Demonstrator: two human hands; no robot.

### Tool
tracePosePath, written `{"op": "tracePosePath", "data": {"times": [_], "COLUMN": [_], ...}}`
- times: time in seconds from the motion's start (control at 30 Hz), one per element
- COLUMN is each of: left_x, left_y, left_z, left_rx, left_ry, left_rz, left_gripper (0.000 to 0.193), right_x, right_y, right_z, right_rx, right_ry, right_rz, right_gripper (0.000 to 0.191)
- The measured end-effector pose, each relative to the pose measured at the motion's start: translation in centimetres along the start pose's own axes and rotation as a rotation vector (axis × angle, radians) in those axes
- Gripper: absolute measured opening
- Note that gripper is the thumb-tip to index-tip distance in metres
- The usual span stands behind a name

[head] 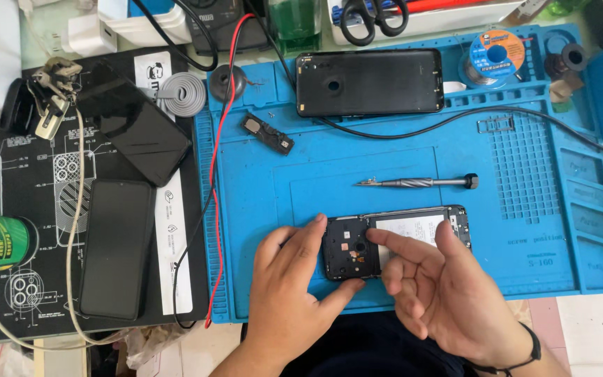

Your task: The person uses a SIM ejector tool to pry open the back cover of a smartphone, then uses a screwdriver to remove screws and a metal plate from the internal chassis. The person also uses tweezers to adjust a small internal component.

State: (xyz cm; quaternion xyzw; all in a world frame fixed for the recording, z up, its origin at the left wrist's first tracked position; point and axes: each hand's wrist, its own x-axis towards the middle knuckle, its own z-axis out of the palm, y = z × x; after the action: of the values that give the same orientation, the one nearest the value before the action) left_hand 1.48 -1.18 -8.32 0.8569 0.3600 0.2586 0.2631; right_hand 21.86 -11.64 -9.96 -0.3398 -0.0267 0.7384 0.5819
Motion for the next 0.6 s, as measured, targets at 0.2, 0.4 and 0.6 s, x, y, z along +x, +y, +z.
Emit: {"op": "tracePosePath", "data": {"times": [0.2,0.4,0.6], "left_x": [0.18,0.52,0.78], "left_y": [0.22,0.38,0.71], "left_z": [0.25,0.38,0.54], "left_rx": [0.014,0.037,0.056], "left_ry": [0.005,0.006,0.007], "left_rz": [0.007,0.024,0.020], "left_gripper": [0.088,0.084,0.083], "right_x": [0.04,0.00,-0.46], "right_y": [-0.20,-0.03,0.20], "right_z": [0.02,0.18,-0.09], "right_rx": [0.054,0.104,0.082], "right_ry": [0.002,-0.041,-0.036], "right_rz": [-0.001,-0.020,0.005], "right_gripper": [0.087,0.086,0.088]}}
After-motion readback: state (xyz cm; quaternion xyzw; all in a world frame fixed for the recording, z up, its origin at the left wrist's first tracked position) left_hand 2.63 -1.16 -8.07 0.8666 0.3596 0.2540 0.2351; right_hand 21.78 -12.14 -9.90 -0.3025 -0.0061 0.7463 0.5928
